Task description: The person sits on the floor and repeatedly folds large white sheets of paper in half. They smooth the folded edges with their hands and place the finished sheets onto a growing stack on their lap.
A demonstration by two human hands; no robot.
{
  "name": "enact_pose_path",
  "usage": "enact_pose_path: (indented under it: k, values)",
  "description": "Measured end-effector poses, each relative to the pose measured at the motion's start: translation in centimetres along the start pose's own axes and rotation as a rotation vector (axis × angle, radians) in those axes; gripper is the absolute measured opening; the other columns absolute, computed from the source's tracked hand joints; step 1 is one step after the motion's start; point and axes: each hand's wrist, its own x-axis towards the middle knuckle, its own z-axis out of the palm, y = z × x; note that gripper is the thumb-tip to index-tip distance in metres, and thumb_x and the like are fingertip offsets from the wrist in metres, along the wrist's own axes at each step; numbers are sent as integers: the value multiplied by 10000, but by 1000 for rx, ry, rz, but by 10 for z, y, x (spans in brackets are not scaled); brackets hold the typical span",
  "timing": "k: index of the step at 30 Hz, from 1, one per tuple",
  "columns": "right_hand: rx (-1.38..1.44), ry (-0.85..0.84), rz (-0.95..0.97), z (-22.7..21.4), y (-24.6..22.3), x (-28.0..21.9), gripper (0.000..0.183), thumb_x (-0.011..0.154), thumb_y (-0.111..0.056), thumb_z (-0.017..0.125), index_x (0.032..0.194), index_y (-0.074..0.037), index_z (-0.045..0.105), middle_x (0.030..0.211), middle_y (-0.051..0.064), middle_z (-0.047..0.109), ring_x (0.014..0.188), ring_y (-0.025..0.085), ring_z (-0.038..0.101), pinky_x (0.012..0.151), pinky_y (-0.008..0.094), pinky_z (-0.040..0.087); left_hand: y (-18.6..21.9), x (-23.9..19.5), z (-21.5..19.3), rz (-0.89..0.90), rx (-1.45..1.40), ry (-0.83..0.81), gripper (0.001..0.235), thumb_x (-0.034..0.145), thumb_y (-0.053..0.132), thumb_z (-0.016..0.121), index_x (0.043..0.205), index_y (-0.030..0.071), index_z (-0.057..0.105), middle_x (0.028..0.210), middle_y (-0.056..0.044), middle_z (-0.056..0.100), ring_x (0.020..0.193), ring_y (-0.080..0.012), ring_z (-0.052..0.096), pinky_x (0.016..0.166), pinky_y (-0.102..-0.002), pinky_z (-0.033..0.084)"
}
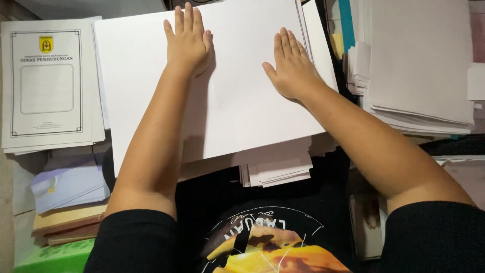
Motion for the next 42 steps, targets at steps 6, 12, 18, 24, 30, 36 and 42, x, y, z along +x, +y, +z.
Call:
enact_pose_path:
  k: [6,12,18,24,30,36,42]
  values:
    - [-14,8,6,-2,-5,-8,743,1110,-460,208,1622,-5,-81,1713,156,-139,1596,263,-102,1306,408,-13,-2,-92,11,143,-73,84,640,1058,346,214,1635,71,174,1714,-134,130,1563,-369,62,1229,-628,36]
    - [-36,-56,-119,29,-69,-53,839,1055,-500,303,1619,17,-39,1709,194,-111,1590,288,-99,1293,440,-1,-20,-133,54,97,-188,338,570,1001,215,379,1560,110,403,1638,-235,298,1519,-425,232,1212,-624,162]
    - [-100,-32,-418,58,-108,-30,791,1044,-458,291,1627,-4,10,1718,196,-22,1594,306,-20,1279,457,36,-24,-107,84,-7,-145,587,610,859,94,547,1460,-5,512,1578,-234,409,1472,-431,360,1193,-614,304]
    - [-26,150,-337,35,-129,82,677,1096,-329,300,1631,22,81,1716,200,38,1594,319,41,1290,476,85,-21,-110,83,-18,-162,596,583,878,118,529,1450,4,522,1562,-230,448,1480,-427,355,1196,-619,283]
    - [18,236,-213,15,-129,132,622,1128,-301,286,1622,18,86,1716,201,103,1589,321,84,1292,439,63,-19,-115,72,-13,-134,616,605,840,113,567,1438,25,554,1552,-198,482,1464,-395,406,1189,-600,318]
    - [76,289,161,9,-43,108,639,1126,-373,221,1635,-21,62,1732,127,56,1601,237,60,1304,388,47,-21,-120,63,35,-184,557,573,861,47,516,1431,0,548,1541,-219,484,1450,-429,378,1158,-643,289]
    - [90,244,306,17,19,50,715,1124,-455,238,1633,3,29,1721,162,-19,1597,306,34,1302,431,97,-17,-134,42,94,-203,478,573,906,147,489,1465,22,510,1584,-143,462,1458,-479,322,1138,-720,202]
